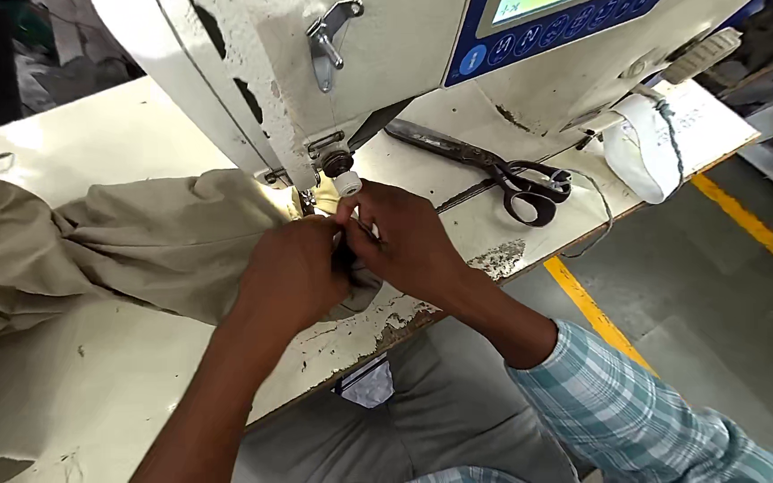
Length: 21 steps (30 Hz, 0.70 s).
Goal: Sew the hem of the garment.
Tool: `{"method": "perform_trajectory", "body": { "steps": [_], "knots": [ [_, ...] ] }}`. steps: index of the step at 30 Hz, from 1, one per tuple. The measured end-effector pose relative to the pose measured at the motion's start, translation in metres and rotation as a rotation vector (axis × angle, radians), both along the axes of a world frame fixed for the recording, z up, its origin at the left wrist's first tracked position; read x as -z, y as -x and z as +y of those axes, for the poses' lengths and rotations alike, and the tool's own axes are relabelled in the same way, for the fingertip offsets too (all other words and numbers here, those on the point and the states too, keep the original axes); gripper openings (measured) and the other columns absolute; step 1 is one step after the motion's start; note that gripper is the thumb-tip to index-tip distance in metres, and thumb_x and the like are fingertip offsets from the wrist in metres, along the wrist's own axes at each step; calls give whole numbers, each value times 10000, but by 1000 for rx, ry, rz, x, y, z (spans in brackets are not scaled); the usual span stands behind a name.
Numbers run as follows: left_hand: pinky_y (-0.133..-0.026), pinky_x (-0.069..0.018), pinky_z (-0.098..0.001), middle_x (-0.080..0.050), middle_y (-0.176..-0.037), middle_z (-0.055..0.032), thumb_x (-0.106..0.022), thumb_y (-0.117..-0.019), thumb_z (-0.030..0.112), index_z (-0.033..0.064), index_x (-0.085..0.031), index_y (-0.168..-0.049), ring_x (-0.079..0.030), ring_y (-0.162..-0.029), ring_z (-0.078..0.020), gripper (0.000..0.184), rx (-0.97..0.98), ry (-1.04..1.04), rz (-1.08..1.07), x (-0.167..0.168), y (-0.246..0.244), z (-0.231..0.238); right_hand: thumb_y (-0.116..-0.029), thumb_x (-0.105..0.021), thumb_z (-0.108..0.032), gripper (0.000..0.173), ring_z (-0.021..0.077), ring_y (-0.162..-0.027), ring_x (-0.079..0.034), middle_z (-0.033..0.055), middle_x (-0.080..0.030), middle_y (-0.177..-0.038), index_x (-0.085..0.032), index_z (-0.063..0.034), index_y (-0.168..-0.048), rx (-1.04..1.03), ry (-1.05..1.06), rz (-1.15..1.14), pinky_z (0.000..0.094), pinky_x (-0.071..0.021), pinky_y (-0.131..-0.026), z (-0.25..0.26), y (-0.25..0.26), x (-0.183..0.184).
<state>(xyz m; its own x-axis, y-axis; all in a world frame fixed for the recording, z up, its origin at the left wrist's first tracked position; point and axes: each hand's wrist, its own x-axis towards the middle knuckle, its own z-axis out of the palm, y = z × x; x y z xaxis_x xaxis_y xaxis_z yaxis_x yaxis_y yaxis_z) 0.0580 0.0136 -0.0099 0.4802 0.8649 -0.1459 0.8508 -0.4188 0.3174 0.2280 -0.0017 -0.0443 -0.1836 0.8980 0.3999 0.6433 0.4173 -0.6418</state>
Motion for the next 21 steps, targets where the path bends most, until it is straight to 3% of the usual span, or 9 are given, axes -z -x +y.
{"method": "perform_trajectory", "body": {
  "steps": [3, 5, 7, 9, 11, 14, 16, 18, 21],
  "knots": [
    [-698, -564, -497, -616, -1158, -103, -742, -838, 196, 138, -741, -1157, -661, -906, -261, 325, 15, 64, -4, -1, 6, 10, -974, -624, -186, 163, 164, -872, -632, 7, -669, -977, -717, -123, -1091, -86, -49, -117, 340, -537, -707, -10, -21, -6],
    [-705, -565, -501, -601, -1205, -108, -802, -788, 189, 145, -734, -1105, -659, -948, -268, 327, 23, 98, -1, -6, 5, 14, -862, -607, -99, 328, 191, -1038, -617, -2, -671, -1237, -718, -141, -1168, -296, -85, -234, 354, -541, -810, -20, -33, -15],
    [-799, -558, -534, -623, -1232, -118, -818, -780, 152, 114, -726, -1112, -647, -1067, -291, 347, 70, 150, -4, -11, 7, 19, -798, -673, -58, 481, 240, -1100, -604, 23, -653, -1335, -669, -141, -1272, -465, -70, -422, 388, -518, -866, -21, -38, -19],
    [-917, -518, -551, -630, -1278, -108, -726, -846, 129, 108, -718, -1190, -599, -1194, -289, 345, 121, 207, -5, -15, 10, 28, -827, -712, -144, 482, 279, -1029, -624, 55, -680, -1230, -624, -112, -1299, -502, -77, -587, 409, -513, -800, -9, -37, -12],
    [-1011, -472, -552, -622, -1347, -105, -642, -912, 147, 118, -690, -1306, -553, -1293, -283, 399, 129, 263, 18, -22, 9, 34, -909, -665, -217, 368, 278, -929, -613, 72, -690, -1169, -670, -96, -1256, -504, -146, -629, 398, -492, -730, 7, -35, -5],
    [-1085, -423, -547, -621, -1380, -104, -570, -990, 156, 139, -694, -1304, -520, -1355, -282, 338, 92, 312, 23, -29, 5, 34, -963, -581, -42, 169, 235, -776, -569, 57, -654, -888, -735, -93, -1011, -520, -327, -562, 346, -439, -607, 20, -28, 1],
    [-1085, -420, -539, -621, -1379, -104, -541, -1021, 138, 137, -692, -1319, -524, -1347, -274, 334, 65, 342, 17, -32, 3, 34, -921, -606, -19, 160, 238, -780, -591, 54, -670, -869, -741, -90, -969, -549, -355, -538, 345, -449, -589, 23, -27, 2],
    [-1032, -444, -533, -641, -1328, -103, -521, -1033, 119, 124, -710, -1280, -557, -1288, -263, 310, 47, 351, 5, -33, 1, 33, -906, -660, -94, 121, 237, -801, -582, 45, -669, -899, -741, -102, -996, -568, -331, -529, 348, -443, -603, 22, -28, 2],
    [-999, -458, -539, -673, -1264, -95, -506, -1029, 123, 133, -737, -1214, -577, -1257, -261, 296, 36, 318, 5, -30, -1, 30, -928, -618, -51, 169, 232, -821, -608, 38, -713, -943, -769, -105, -981, -545, -320, -446, 343, -465, -614, 15, -26, 9]
  ]
}}
